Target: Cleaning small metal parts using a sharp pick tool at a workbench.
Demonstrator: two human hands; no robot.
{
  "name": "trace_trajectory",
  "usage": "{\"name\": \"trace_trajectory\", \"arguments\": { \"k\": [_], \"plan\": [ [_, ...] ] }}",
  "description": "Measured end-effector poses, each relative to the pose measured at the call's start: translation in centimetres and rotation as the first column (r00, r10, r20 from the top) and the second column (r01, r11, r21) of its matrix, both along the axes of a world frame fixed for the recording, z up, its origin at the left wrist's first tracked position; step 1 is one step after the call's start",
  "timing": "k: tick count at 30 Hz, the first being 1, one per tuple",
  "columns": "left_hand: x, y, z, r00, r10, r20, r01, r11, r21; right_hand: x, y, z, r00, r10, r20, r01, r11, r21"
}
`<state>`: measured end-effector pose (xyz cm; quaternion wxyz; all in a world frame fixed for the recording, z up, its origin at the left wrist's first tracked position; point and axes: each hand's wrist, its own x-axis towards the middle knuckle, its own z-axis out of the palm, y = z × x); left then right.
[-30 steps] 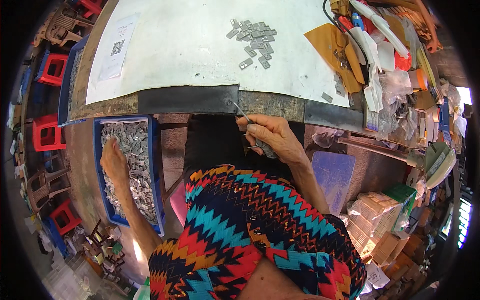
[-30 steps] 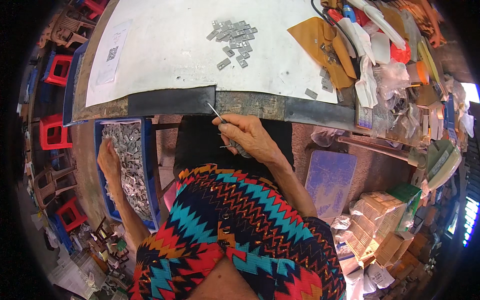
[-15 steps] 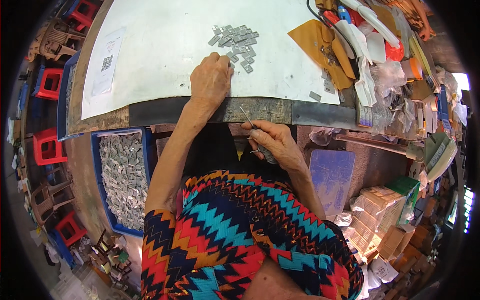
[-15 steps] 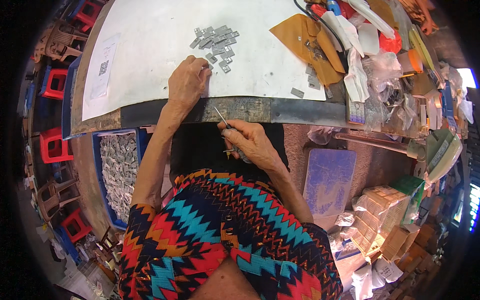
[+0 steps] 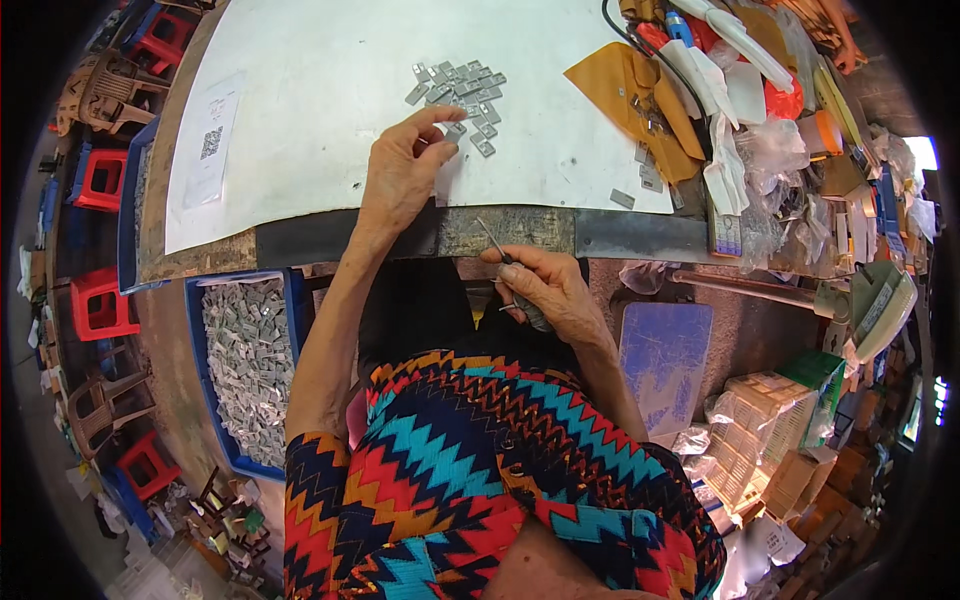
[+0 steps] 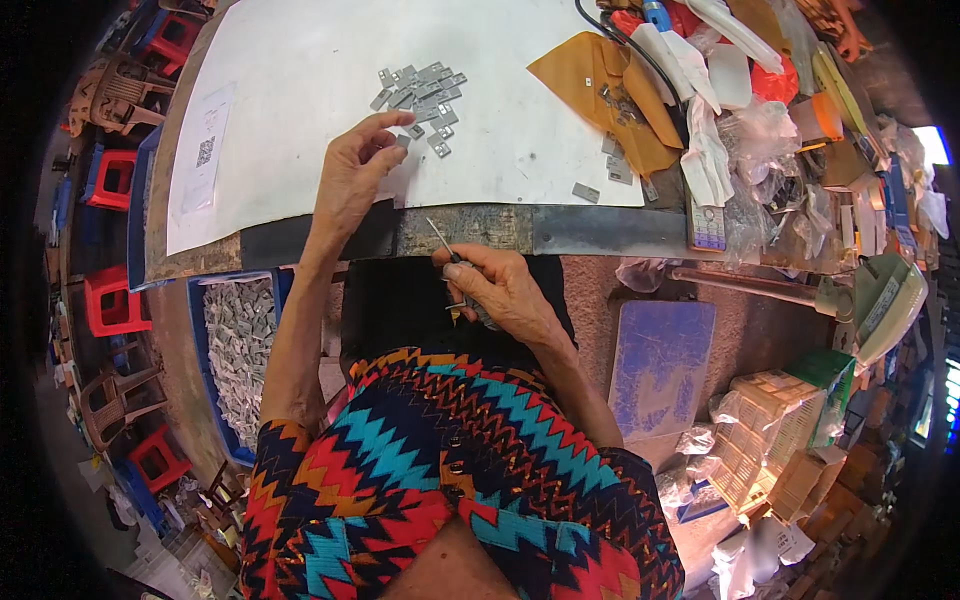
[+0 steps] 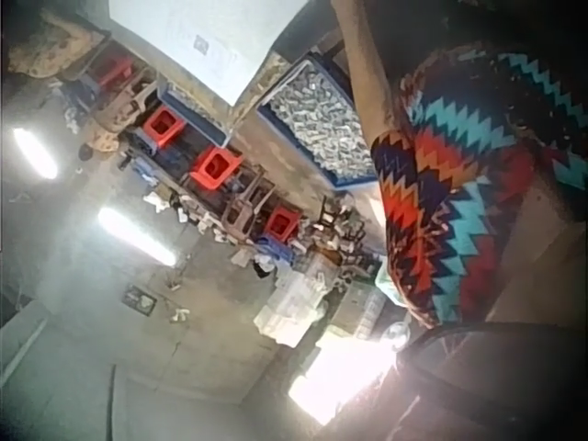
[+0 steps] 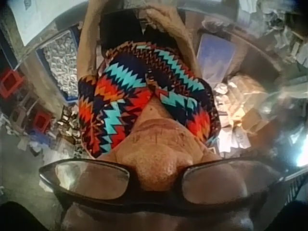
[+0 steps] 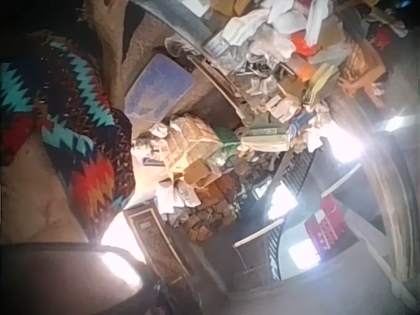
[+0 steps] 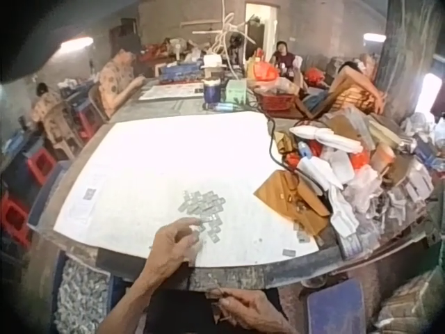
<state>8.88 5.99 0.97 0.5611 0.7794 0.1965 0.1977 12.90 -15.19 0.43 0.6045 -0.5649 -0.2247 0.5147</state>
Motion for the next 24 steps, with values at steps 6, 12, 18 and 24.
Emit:
{"name": "trace_trajectory", "arguments": {
  "k": [6,12,18,24],
  "plan": [
    [-0.5,-0.2,1.2,1.000,-0.029,-0.009,0.025,0.951,-0.308,0.7,0.2,0.5,0.999,-0.045,0.017,0.044,0.999,0.031],
    [-1.6,-1.2,1.9,0.999,-0.023,0.049,0.046,0.824,-0.564,1.1,0.9,1.1,0.994,-0.073,0.082,0.068,0.995,0.068],
    [-2.4,-2.7,1.1,0.998,0.019,0.054,0.026,0.684,-0.729,1.0,1.3,1.3,0.989,-0.101,0.107,0.090,0.990,0.111],
    [-3.4,-3.5,0.4,0.984,-0.050,0.172,0.160,0.678,-0.718,0.6,1.6,1.7,0.975,-0.090,0.205,0.078,0.995,0.065]
  ]
}}
